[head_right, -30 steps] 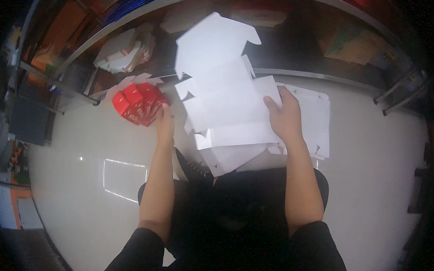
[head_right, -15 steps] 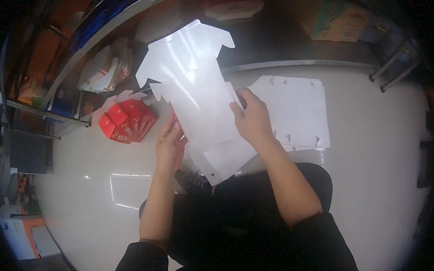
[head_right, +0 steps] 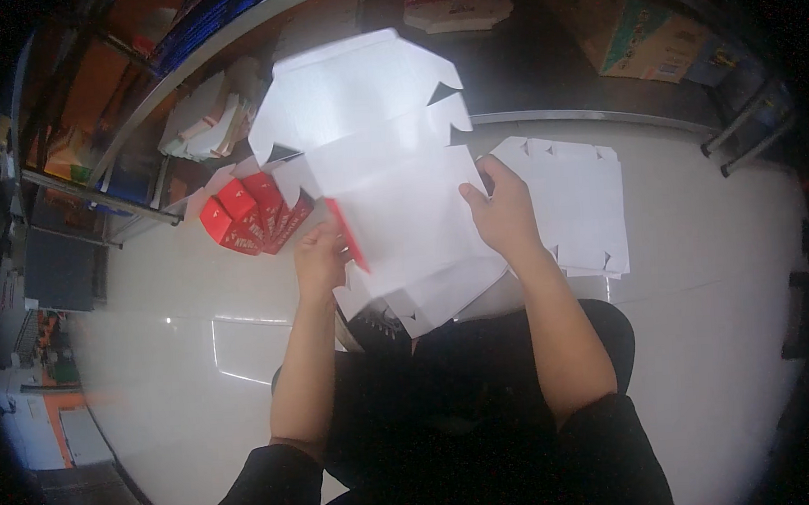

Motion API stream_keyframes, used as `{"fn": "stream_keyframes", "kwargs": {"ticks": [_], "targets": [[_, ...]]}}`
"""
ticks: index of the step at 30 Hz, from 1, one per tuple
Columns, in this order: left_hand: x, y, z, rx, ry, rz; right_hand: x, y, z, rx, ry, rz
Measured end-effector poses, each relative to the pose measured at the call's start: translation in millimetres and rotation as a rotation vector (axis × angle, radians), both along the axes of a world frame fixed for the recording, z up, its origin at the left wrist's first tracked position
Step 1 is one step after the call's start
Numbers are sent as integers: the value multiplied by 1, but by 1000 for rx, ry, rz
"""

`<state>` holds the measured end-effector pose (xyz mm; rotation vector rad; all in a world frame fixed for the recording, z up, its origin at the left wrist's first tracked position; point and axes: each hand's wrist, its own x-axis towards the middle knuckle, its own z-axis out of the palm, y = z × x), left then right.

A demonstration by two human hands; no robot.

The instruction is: The person sits on the floor and folds flat white cardboard pieces into small red and white boxes. They fold the sides and flaps of each piece, tucking tabs into slots to form the box structure, and place the finished boxes in a stack.

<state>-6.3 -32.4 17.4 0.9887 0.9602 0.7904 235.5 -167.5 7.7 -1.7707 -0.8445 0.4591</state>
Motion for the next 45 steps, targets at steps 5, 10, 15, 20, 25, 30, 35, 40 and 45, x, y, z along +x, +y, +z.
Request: {"fn": "stream_keyframes", "kwargs": {"ticks": [5,10,15,20,25,30,35,40,45], "targets": [[5,-4,-3,101,7,63,-6,-1,9,-18,-26,35],[5,-2,-5,268,115,135,-11,-3,14,-13,-29,80],[5,-4,0,340,67,148,-9,-2,20,-128,26,138],[13,-18,9,554,296,97,-21,8,6,70,-385,-292],[24,-41,-6,1026,512,-127,-32,-3,46,199,408,179],[29,-57,-17,1053,628,-340,-46,4,21,129,461,188],[37,-73,-11,1110,879,-216,-39,3,25,245,773,217],[37,-63,0,798,759,-241,-44,0,48,347,897,256],[38,-64,13,833,620,-247,-47,3,35,254,696,187]]}}
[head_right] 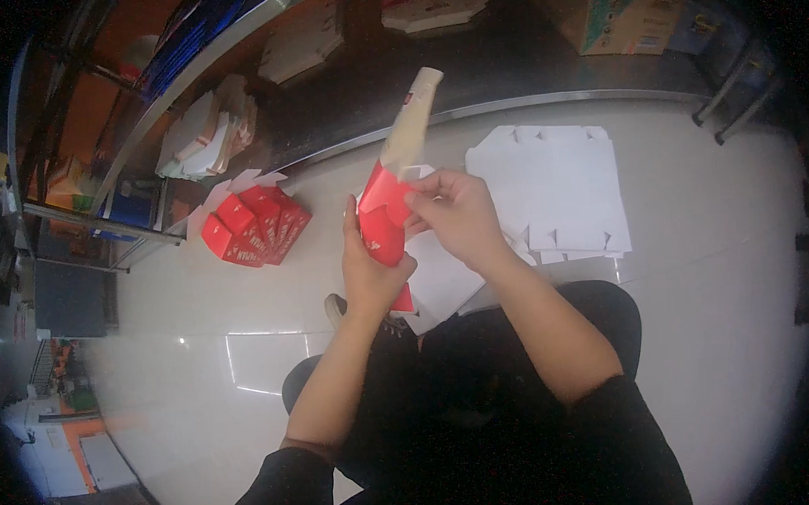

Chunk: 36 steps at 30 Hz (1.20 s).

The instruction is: The person sits on the floor and folds flat white cardboard pieces into small red and white boxes. They fold the sides and flaps of each piece, tucking tabs into slots to form the box structure, and place the finished boxes in a stack.

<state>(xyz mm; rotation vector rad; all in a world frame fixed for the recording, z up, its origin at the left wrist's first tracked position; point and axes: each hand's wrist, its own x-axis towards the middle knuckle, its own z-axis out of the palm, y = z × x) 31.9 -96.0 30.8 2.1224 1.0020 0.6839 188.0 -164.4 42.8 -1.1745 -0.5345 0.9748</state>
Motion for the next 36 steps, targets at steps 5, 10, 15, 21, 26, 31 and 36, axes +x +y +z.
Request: {"fn": "stream_keyframes", "kwargs": {"ticks": [5,10,15,21,26,31,36], "targets": [[-4,1,-3,-138,-176,18,-7,3,-21,-80,-441,-2],[-3,-1,-7,-133,-291,-59,-23,8,-38,94,-145,34],[-17,20,-30,-7,-371,-86,-22,4,-12,93,72,65],[-22,15,-11,31,-313,-94,-23,4,-17,176,69,85],[-28,18,-14,80,-342,-23,-32,3,-15,253,-100,11],[-26,22,-18,348,-419,61,-35,2,-16,207,-491,-106],[-25,19,-9,461,-353,94,-40,1,-11,95,-280,-75]]}}
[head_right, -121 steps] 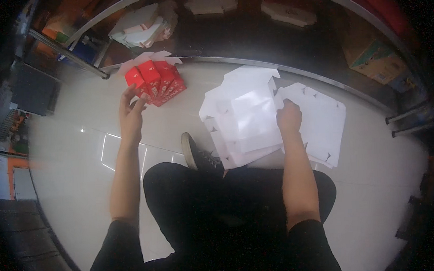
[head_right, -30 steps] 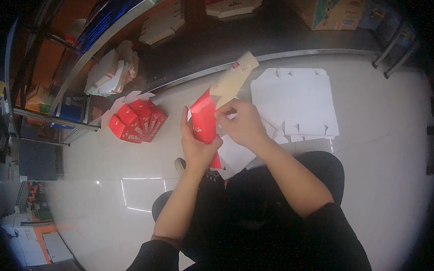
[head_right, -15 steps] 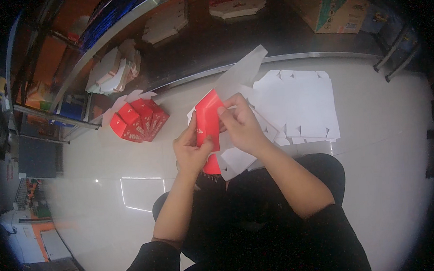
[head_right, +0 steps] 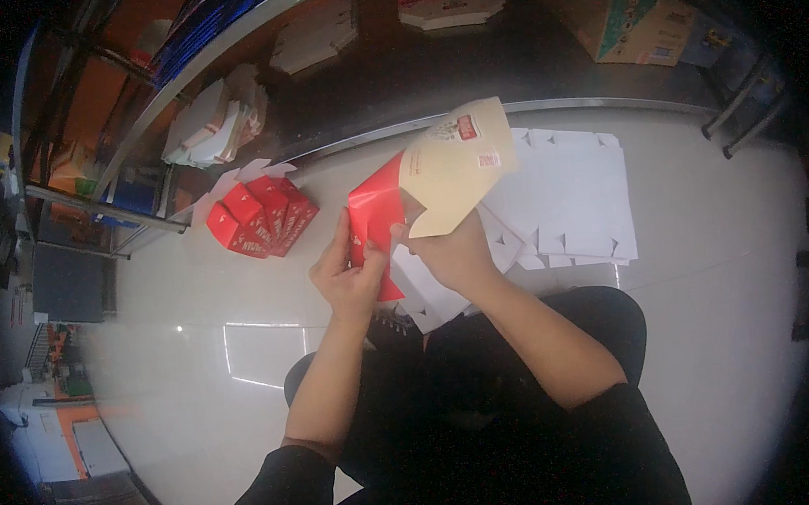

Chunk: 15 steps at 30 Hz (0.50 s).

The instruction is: The person sits on the floor and folds flat white cardboard pieces into small red and white boxes. They fold the sides and flaps of each piece, tucking tabs into slots to form the box structure, and place the finished boxes in a stack.

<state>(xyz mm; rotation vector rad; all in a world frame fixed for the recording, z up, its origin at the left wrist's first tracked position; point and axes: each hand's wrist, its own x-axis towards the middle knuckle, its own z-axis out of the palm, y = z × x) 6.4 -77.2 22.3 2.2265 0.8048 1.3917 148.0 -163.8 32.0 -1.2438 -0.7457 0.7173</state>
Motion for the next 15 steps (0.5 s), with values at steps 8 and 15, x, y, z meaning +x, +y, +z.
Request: {"fn": "stream_keyframes", "kwargs": {"ticks": [8,15], "targets": [[0,0,-5,-20,-3,-63,4,1,-19,-122,33,252],[2,1,23,-495,168,-254,22,-10,-11,-234,-636,203]]}}
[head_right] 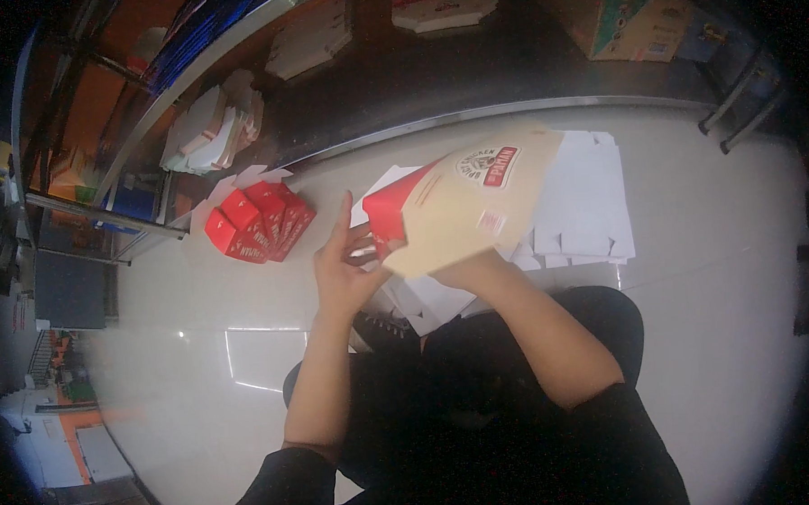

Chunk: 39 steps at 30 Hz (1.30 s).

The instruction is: The person sits on the floor and folds flat white cardboard pieces into small red and white boxes. They fold the sides and flaps of each piece, tucking tabs into slots to form the box structure, and place the finished boxes in a stack.

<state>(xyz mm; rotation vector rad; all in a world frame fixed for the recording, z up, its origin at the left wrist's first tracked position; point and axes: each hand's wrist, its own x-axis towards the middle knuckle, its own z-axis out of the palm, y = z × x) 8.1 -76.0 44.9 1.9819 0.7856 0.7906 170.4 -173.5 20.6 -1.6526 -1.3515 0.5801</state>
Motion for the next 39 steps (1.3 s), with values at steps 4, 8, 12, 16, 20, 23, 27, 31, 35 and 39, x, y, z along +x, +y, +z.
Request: {"fn": "stream_keyframes", "kwargs": {"ticks": [4,8,12,16,20,23,27,31,35,39], "targets": [[2,3,-9,-212,-44,-115,-2,-7,-13,390,-38,29],[-4,11,-18,-382,-233,-56,9,4,34,-108,54,187],[-2,23,-17,-820,-572,142,16,-2,37,230,-60,155],[-9,38,-37,-1026,-715,167,18,5,17,331,-150,194],[-7,35,-40,-1120,-639,137,-1,6,22,433,-198,11],[1,16,-25,-1031,-555,190,-12,9,19,513,-278,-207],[6,2,-16,-930,-495,222,-22,9,12,554,-370,-271],[3,1,-18,-876,-448,213,-38,7,4,533,-424,-244],[3,2,-11,-863,-385,215,-36,11,3,562,-395,-240],[6,-2,-11,-903,-322,226,-36,9,8,513,-409,-240]]}}
